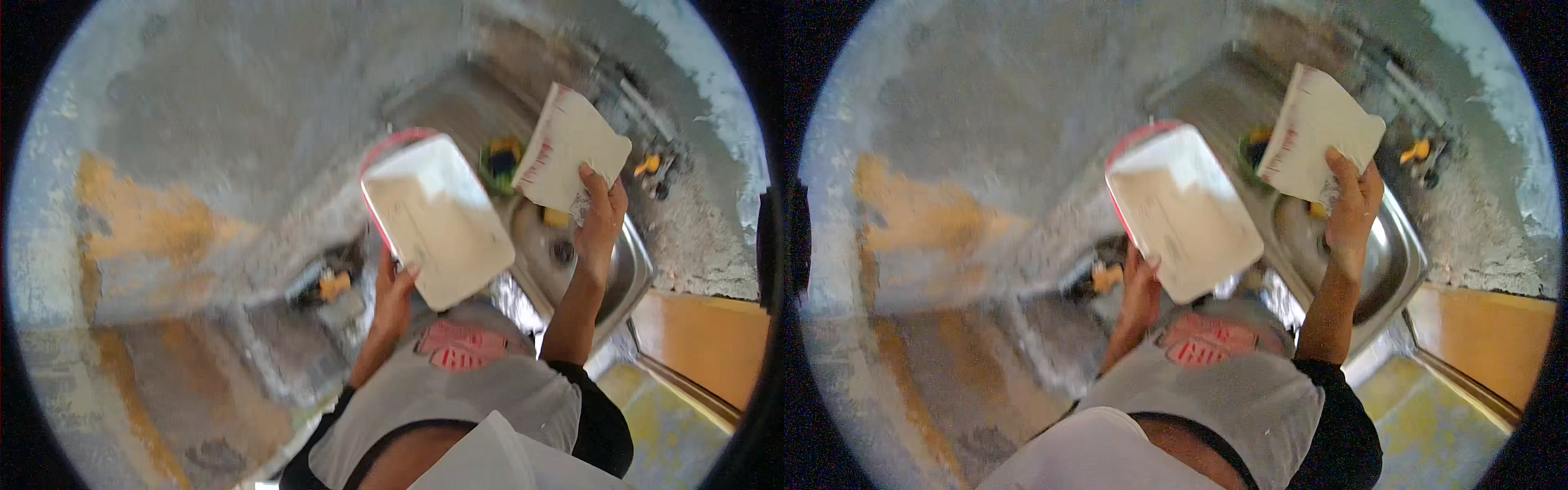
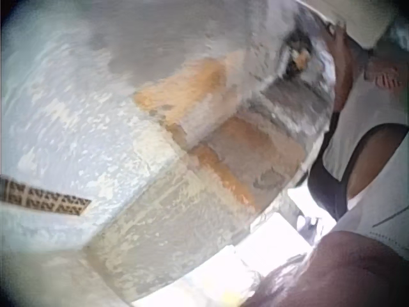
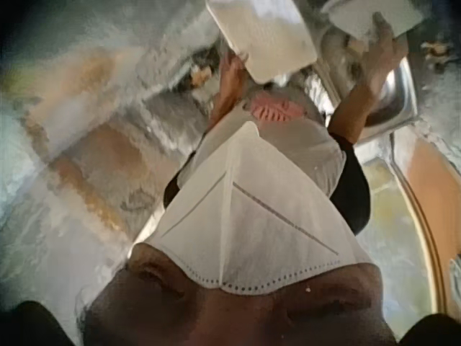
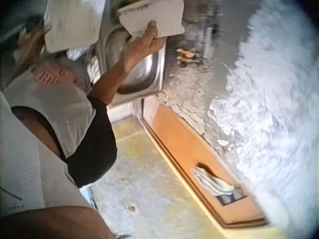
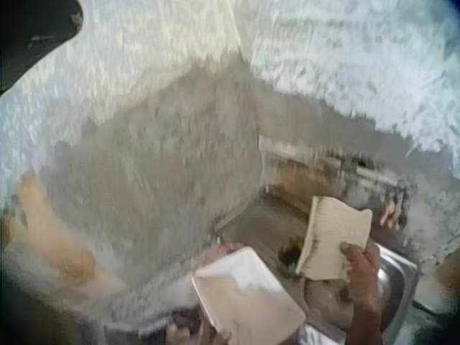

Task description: The person applies white plaster to a wall by taking it from a small bucket and spreading it with a spatula or trowel.

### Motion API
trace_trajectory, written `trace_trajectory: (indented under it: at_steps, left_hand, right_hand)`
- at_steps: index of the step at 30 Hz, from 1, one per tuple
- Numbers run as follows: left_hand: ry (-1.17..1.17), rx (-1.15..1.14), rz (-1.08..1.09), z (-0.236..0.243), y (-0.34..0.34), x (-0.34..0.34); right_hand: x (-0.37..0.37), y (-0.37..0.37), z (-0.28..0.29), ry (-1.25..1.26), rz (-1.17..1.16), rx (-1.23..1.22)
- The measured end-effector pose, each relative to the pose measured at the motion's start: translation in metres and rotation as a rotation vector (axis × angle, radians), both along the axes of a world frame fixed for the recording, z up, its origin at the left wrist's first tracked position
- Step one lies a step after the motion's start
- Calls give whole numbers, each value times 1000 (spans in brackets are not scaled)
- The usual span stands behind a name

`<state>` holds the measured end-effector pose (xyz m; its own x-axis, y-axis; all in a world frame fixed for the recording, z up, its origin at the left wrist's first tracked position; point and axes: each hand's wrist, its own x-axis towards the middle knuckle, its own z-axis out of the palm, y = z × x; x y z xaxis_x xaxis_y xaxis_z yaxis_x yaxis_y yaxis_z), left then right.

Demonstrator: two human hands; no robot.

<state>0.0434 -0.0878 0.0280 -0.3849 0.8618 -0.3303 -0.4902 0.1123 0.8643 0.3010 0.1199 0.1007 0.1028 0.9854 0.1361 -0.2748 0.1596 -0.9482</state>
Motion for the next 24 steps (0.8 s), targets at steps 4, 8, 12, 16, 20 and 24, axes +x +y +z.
trace_trajectory:
  at_steps: [4, 8, 12, 16, 20, 24]
  left_hand:
    - [157, 6, -13, 13, -12, 10]
    - [185, 2, -11, 7, -23, 19]
    - [230, 4, -15, 4, -27, 34]
    - [313, 31, -113, 13, -32, 55]
    - [313, 45, -194, 5, -27, 54]
    - [426, 47, -237, -10, -29, 53]
  right_hand:
    - [-7, -71, 20, -225, 249, -85]
    - [-42, -96, 21, -608, 511, 19]
    - [-64, -102, -5, -893, 618, -122]
    - [-62, -119, -45, -891, 488, 0]
    - [-62, -134, -54, -885, 523, 18]
    - [-57, -142, -63, -819, 579, 72]
